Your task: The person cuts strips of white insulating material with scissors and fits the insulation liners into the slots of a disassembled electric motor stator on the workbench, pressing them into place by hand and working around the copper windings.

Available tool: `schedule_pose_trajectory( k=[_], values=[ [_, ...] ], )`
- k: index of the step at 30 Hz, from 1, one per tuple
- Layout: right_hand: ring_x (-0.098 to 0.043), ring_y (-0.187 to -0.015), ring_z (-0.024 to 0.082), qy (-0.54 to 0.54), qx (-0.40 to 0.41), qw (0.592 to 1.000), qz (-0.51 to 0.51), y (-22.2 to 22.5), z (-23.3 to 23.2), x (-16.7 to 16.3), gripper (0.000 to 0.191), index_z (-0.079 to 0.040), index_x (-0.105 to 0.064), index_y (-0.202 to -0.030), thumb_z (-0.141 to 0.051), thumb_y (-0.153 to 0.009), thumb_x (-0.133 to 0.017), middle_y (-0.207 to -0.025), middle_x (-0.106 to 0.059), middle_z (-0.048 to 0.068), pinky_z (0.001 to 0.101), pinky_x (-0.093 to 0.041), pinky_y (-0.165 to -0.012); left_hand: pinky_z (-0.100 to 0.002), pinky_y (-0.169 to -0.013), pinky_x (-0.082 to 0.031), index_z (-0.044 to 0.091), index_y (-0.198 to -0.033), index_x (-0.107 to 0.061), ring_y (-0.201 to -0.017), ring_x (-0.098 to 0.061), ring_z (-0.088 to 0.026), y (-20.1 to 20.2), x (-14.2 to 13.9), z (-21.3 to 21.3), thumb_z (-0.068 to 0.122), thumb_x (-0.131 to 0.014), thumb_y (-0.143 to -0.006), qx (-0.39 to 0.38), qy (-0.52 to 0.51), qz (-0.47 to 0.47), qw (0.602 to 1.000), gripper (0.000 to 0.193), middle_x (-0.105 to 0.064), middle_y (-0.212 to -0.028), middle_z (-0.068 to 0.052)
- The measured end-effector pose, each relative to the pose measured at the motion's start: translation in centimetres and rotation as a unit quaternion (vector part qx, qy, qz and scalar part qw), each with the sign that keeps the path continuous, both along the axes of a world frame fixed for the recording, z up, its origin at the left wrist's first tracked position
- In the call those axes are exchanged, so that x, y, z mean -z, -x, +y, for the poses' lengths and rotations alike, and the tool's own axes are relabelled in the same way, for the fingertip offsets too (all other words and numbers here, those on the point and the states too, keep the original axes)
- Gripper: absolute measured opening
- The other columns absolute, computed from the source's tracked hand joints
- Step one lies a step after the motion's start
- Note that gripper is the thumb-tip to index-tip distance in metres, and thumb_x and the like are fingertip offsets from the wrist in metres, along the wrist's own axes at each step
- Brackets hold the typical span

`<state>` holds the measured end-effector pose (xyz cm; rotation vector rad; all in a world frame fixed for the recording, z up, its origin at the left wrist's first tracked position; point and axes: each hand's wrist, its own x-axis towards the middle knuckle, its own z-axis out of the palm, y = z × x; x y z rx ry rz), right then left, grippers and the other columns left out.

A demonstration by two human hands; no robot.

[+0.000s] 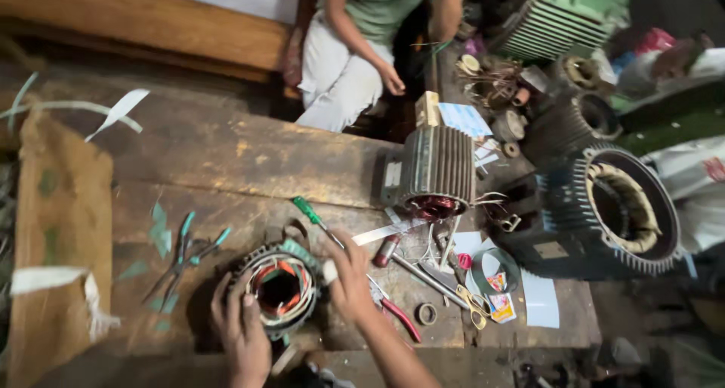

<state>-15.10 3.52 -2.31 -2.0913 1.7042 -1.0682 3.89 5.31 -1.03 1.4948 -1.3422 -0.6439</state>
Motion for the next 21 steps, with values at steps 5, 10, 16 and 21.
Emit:
schedule_pose_trajectory(
  k=[5, 10, 16, 21],
  values=[
    [-0.043, -0.141, 0.037, -0.038, 0.039, 0.999, -0.005, 1.8, -3.4, -0.5, 0.059, -0.009, -0.048, -0.148, -0.024, -0.092, -0.058, -0.15, -0.048, 0.018, 0.0513, -0.03, -0.113, -0.049, -0.115, -0.03, 0.011, -0.147, -0.053, -0.137, -0.038, -0.043, 0.5, 1.0, 3.3, 0.037, -0.045, -0.107, 0.015, -0.039, -0.021, 0.999, 0.048, -0.037, -0.15, -0.026],
    [-0.046, -0.137, 0.044, -0.057, 0.029, 0.996, -0.056, 3.0, -2.3, 1.7, 0.051, -0.003, -0.046, -0.147, -0.017, -0.099, -0.056, -0.146, -0.05, 0.024, 0.0484, -0.036, -0.117, -0.05, -0.115, -0.032, 0.006, -0.15, -0.048, -0.137, -0.038, -0.045, -1.0, 2.5, 5.6, 0.04, -0.047, -0.108, 0.077, -0.049, -0.018, 0.996, 0.054, -0.037, -0.149, -0.027],
    [-0.048, -0.139, 0.043, -0.007, -0.019, 1.0, -0.023, 4.1, 2.5, 0.5, 0.049, -0.002, -0.052, -0.142, -0.005, -0.093, -0.053, -0.146, -0.054, 0.023, 0.0493, -0.035, -0.121, -0.048, -0.115, -0.04, 0.006, -0.139, -0.058, -0.135, -0.049, -0.039, -3.0, 3.0, 5.2, 0.028, -0.056, -0.108, 0.054, 0.032, -0.085, 0.994, 0.038, -0.049, -0.143, -0.019],
    [-0.05, -0.139, 0.036, 0.013, -0.164, 0.983, 0.079, 2.6, 4.5, -2.5, 0.051, -0.005, -0.059, -0.136, -0.007, -0.085, -0.063, -0.144, -0.057, 0.014, 0.0479, -0.038, -0.118, -0.044, -0.107, -0.046, 0.014, -0.128, -0.069, -0.127, -0.054, -0.03, -4.4, 1.4, 3.5, 0.023, -0.066, -0.097, 0.163, 0.094, -0.229, 0.955, 0.033, -0.059, -0.138, -0.007]
  ],
)
